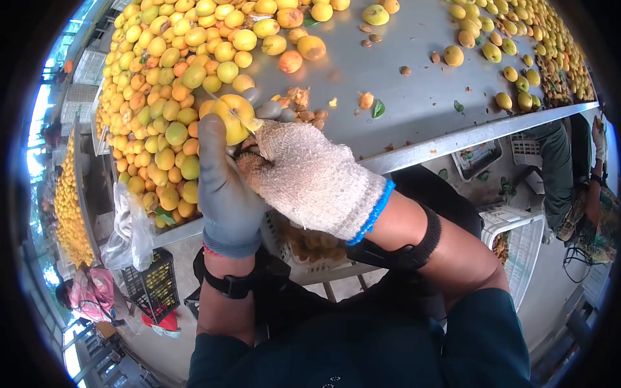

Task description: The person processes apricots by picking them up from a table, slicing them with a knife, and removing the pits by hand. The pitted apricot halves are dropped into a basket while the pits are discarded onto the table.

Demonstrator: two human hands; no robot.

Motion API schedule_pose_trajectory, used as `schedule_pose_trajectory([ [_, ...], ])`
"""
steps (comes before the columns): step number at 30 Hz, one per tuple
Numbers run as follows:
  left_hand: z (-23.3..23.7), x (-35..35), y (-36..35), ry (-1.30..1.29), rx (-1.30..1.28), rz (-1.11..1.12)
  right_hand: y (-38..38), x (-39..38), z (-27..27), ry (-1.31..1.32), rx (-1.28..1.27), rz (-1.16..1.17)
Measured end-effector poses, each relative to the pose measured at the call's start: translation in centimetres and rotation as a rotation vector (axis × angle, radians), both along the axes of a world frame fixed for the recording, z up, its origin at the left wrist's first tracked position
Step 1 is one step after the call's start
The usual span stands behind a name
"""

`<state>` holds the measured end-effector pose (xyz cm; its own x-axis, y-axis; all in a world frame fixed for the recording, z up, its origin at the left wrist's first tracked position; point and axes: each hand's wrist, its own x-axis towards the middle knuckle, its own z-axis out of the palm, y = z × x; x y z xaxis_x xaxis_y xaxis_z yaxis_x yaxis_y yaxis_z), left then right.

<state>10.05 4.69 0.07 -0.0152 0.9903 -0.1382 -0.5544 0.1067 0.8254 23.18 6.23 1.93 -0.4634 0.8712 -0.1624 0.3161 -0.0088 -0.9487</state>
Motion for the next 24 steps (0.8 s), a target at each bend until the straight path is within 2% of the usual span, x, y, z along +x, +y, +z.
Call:
schedule_pose_trajectory([
  [2,-0.6,-0.6,0.6,0.235,0.018,-0.010,0.4,1.0,0.2,0.013,-0.102,0.017],
  [4,-0.8,-0.8,1.0,0.761,0.259,-0.012,0.5,2.2,1.4,-0.050,-0.224,0.028],
  [6,-0.4,0.3,0.6,0.607,0.110,0.052,-0.1,2.7,1.5,-0.056,-0.226,0.012],
  [8,-1.4,0.7,0.7,0.530,0.164,0.077,-0.3,3.0,1.5,-0.067,-0.198,0.066],
  [11,-0.8,-1.0,1.7,0.132,0.074,0.041,0.8,4.7,1.7,-0.135,-0.194,0.282],
  [12,-0.4,-1.9,1.9,-0.047,0.016,0.017,1.0,5.1,1.8,-0.092,-0.269,0.219],
  [13,-0.3,-2.2,2.0,0.011,0.016,0.019,1.2,5.4,1.9,-0.047,-0.340,0.153],
  [16,0.4,-1.5,1.0,0.167,0.043,-0.021,1.6,8.2,3.0,0.103,0.046,-0.092],
  [18,0.7,-1.0,0.4,0.280,0.061,-0.103,2.0,9.3,1.2,0.486,0.107,-0.234],
  [19,0.7,-0.8,0.1,0.337,0.072,-0.146,1.6,9.3,-0.5,0.958,-0.003,-0.401],
  [20,0.5,-0.6,-0.2,0.293,0.069,-0.179,1.5,9.1,-1.3,1.144,-0.037,-0.439],
  [22,0.3,-0.7,-0.7,0.253,0.031,-0.253,1.7,8.0,-1.5,1.191,-0.122,-0.430],
  [24,-0.5,-1.2,-1.1,0.560,0.209,-0.259,1.9,6.8,-1.7,1.197,-0.167,-0.407],
])
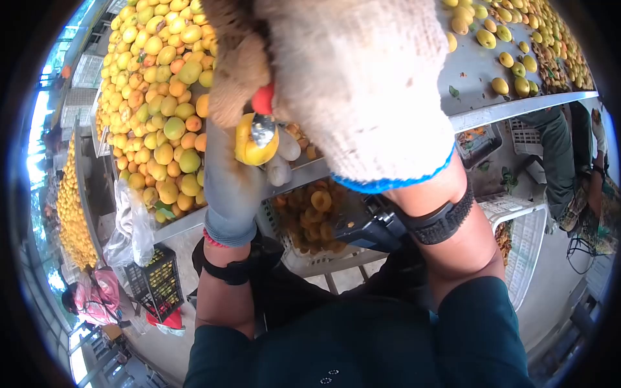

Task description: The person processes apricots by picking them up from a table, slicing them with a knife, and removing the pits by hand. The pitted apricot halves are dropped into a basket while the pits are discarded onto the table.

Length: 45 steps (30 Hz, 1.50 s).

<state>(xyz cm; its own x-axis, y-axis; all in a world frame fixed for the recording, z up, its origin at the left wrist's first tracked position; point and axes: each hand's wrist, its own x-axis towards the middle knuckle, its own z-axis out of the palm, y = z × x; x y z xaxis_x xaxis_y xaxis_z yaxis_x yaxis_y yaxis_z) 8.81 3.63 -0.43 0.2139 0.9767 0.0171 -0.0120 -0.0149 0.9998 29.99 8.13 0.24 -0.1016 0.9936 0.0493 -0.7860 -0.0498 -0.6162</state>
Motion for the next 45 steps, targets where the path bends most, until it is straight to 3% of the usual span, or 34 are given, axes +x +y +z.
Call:
schedule_pose_trajectory([
  [3,-2.1,-0.6,-0.1,0.577,0.532,0.071,0.0,-1.1,-0.2,0.019,-0.014,0.029],
  [5,-2.3,-0.7,-0.2,0.639,0.590,0.119,0.0,-1.5,-0.2,0.028,-0.015,0.041],
  [13,-1.5,0.5,-0.1,0.531,0.477,0.186,0.0,-2.0,0.6,0.018,0.005,0.069],
  [19,1.0,1.4,0.2,0.038,-0.116,0.120,0.1,-2.6,2.1,-0.045,0.022,0.112],
  [22,1.7,1.5,0.3,-0.075,-0.226,0.119,0.7,-2.7,2.8,-0.073,0.046,0.129],
  [33,2.2,1.3,-0.3,-0.085,-0.179,0.071,0.5,-3.5,3.2,-0.073,0.071,0.068],
  [41,2.1,1.5,-0.7,0.329,0.186,0.166,0.0,-5.2,4.0,-0.115,0.093,0.086],
  [45,2.4,1.5,-1.1,0.299,0.168,0.170,1.5,-5.3,7.6,-0.099,0.434,0.190],
])
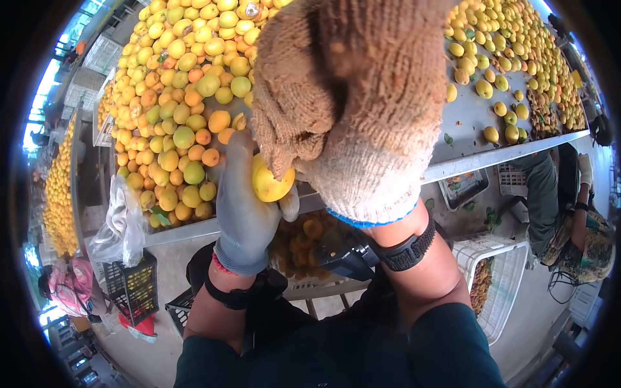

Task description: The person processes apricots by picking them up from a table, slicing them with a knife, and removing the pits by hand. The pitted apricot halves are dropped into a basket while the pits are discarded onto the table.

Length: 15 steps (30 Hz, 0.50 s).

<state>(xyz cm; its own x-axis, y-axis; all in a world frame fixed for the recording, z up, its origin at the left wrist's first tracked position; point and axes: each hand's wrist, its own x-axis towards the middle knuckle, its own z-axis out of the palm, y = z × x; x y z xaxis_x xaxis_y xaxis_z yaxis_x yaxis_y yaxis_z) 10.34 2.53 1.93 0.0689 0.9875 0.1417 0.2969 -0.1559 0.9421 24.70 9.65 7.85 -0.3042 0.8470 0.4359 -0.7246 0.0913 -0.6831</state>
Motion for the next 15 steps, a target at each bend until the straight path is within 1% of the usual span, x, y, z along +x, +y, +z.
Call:
schedule_pose_trajectory([
  [2,-0.1,-0.1,-0.1,-0.017,-0.012,0.002,0.6,-0.1,0.4,0.029,0.107,0.055],
  [6,-0.2,-0.3,-0.3,-0.064,-0.045,0.001,0.9,0.2,-0.2,0.077,0.141,0.116],
  [7,-0.3,-0.4,-0.3,-0.071,-0.055,0.001,1.5,0.3,-0.6,0.087,0.182,0.179],
  [9,-0.3,-0.6,-0.4,-0.058,-0.061,-0.006,1.8,0.3,-0.8,0.090,0.230,0.227],
  [10,-0.3,-0.8,-0.4,-0.025,-0.069,-0.015,1.6,0.0,-0.7,0.084,0.239,0.215],
  [13,-0.4,-0.6,-0.2,0.014,0.055,0.015,1.0,-0.1,-1.0,0.117,0.198,0.201],
  [15,-0.1,-0.6,-0.3,0.144,0.174,0.033,1.0,-0.3,-1.3,0.153,0.195,0.203],
])
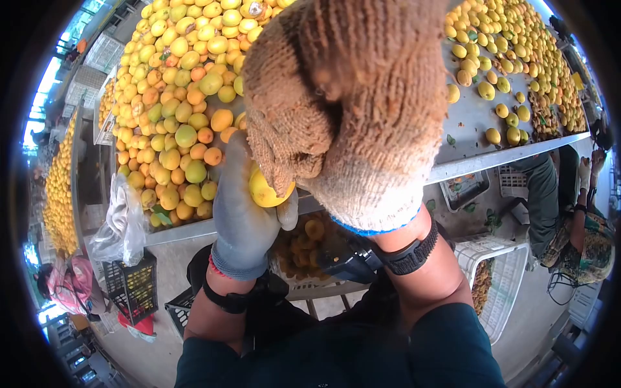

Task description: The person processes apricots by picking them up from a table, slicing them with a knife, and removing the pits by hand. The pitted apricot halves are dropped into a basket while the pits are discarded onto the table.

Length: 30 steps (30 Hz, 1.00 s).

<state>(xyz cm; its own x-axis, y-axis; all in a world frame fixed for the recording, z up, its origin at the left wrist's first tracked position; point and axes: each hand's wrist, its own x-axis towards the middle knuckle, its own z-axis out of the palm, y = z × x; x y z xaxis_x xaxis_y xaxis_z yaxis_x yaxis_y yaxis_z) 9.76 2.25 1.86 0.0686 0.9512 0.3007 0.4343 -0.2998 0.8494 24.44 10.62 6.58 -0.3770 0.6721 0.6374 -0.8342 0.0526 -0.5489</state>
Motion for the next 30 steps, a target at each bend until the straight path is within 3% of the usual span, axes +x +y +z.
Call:
schedule_pose_trajectory([
  [4,-0.2,-0.2,-0.1,0.091,0.072,0.038,-0.2,-2.4,0.6,0.164,0.032,0.004],
  [10,-0.5,-0.7,0.2,0.033,0.026,0.032,-0.9,-2.4,-0.7,0.038,-0.064,-0.088],
  [15,-0.4,-1.7,0.4,-0.077,-0.086,-0.023,0.5,-3.5,-2.5,0.277,0.000,0.084],
  [24,-0.9,-1.9,0.6,-0.345,-0.289,-0.104,-1.6,-3.0,1.7,0.077,-0.349,0.029],
  [30,-2.9,-1.4,0.2,-0.074,-0.037,0.005,-2.4,-3.1,0.5,-0.211,-0.294,-0.127],
])
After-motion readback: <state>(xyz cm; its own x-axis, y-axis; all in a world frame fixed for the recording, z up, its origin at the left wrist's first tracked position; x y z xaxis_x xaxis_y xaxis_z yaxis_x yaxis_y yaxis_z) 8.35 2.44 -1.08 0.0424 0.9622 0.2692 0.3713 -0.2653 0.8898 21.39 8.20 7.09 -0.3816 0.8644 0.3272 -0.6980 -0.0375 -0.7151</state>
